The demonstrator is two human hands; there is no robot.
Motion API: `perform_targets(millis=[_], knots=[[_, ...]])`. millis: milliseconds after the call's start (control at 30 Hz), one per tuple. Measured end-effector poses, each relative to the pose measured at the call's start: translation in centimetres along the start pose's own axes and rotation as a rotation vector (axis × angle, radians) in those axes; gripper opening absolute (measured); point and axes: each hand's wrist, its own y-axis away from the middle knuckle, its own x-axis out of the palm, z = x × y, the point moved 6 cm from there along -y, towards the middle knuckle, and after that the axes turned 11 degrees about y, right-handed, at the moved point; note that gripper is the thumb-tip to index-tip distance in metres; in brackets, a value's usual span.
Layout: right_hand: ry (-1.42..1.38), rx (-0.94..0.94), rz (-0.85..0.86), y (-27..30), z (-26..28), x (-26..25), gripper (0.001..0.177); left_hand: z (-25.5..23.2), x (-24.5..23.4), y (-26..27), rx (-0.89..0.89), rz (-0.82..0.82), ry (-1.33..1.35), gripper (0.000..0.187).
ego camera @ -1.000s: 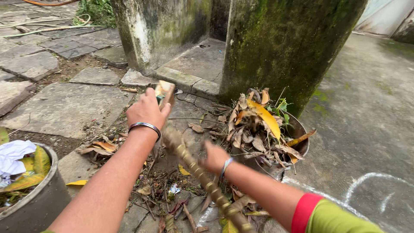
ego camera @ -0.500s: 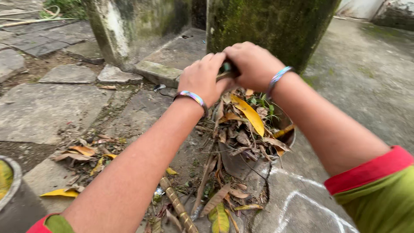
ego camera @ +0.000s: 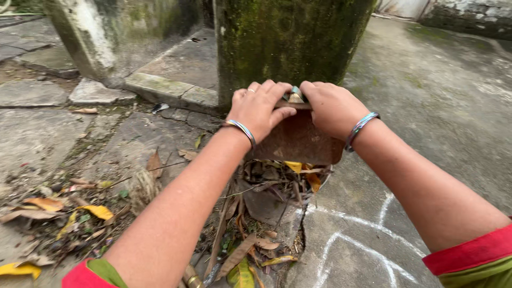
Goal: The person picks up leaves and twigs by hand and using a brush, placing them into a bucket on a stone-paved floor.
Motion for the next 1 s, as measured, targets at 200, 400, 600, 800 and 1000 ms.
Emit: perform_targets(millis=[200, 400, 600, 800, 1000], knots=[[0.034, 0.027, -0.027, 0.2, 1.3, 6.1, 0.011, 3.7, 4.6, 2.4, 0.04, 0.065, 0.064, 0.054], [0.133, -0.009, -0.032, 2.3, 6.4, 11.1, 0.018, 7.2, 7.3, 9.0, -0.15, 0.188, 0.113, 0.056], [0.058, 0.017, -0.084, 2.6, 4.8, 10.1, 0.022, 6.2, 7.9, 6.8, -0.153, 0.197, 0.039, 0.055], [0.005, -0.014, -0.065, -0.7, 2.8, 2.7, 0.019, 4.4, 1.7, 2.6, 0.027, 0.043, 0.117, 0.049], [0.214, -0.022, -0.358, -2.4, 1.2, -4.3, 0.016, 2.6, -3.0, -2.8, 0.261, -0.114, 0.068, 0.047]])
